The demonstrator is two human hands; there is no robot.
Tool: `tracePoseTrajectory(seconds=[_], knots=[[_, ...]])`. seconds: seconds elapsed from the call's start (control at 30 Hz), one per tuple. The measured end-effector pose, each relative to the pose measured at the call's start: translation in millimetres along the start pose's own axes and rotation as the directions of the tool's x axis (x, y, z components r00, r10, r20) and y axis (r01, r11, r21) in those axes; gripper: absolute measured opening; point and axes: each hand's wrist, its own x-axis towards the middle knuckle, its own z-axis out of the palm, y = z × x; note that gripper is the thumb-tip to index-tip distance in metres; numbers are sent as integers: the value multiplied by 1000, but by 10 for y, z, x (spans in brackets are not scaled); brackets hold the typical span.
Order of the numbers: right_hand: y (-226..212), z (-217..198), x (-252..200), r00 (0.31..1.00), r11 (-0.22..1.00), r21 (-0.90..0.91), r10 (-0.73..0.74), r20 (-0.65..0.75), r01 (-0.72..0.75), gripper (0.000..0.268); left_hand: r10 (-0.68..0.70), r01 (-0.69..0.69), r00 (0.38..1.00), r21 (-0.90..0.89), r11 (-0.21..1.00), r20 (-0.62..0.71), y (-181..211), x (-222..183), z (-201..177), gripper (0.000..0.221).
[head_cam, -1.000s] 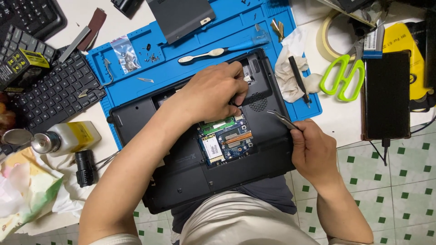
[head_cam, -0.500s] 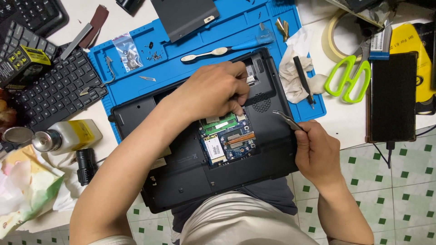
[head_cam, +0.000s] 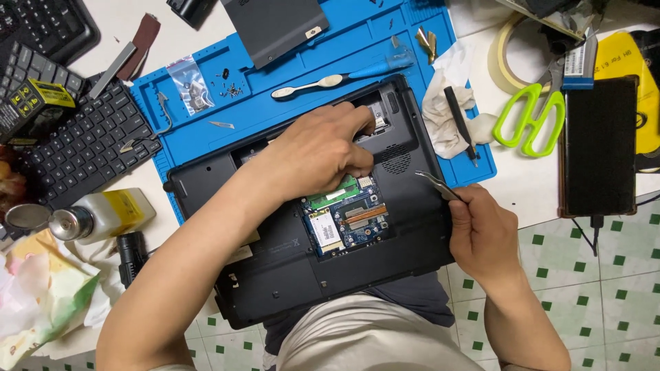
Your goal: Connecting internal ribbon cables to a laptop motherboard using tweezers during a repair.
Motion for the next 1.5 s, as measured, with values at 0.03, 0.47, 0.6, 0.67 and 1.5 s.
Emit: tracePoseTrajectory(seconds=[0.03,0.47,0.6,0.67,1.5], knots=[[-21,-8,19,1000,1000,0,2,-2,-2,19,2,-2,1000,0,1000,2,-5,-12,1,7],[-274,-171,228,954,921,-387,73,291,48,18,-39,22,996,-200,979,-82,-30,-77,-18,5],[-328,-188,317,912,842,-411,-206,355,350,19,-21,5,997,-199,980,-80,-13,-82,-35,9],[-406,-184,433,888,813,-402,-282,362,422,16,-37,19,996,-209,978,-84,-4,-75,-34,7],[-230,-448,544,950,905,-348,-153,274,246,15,46,-45,999,-96,994,3,-2,-54,-85,29]])
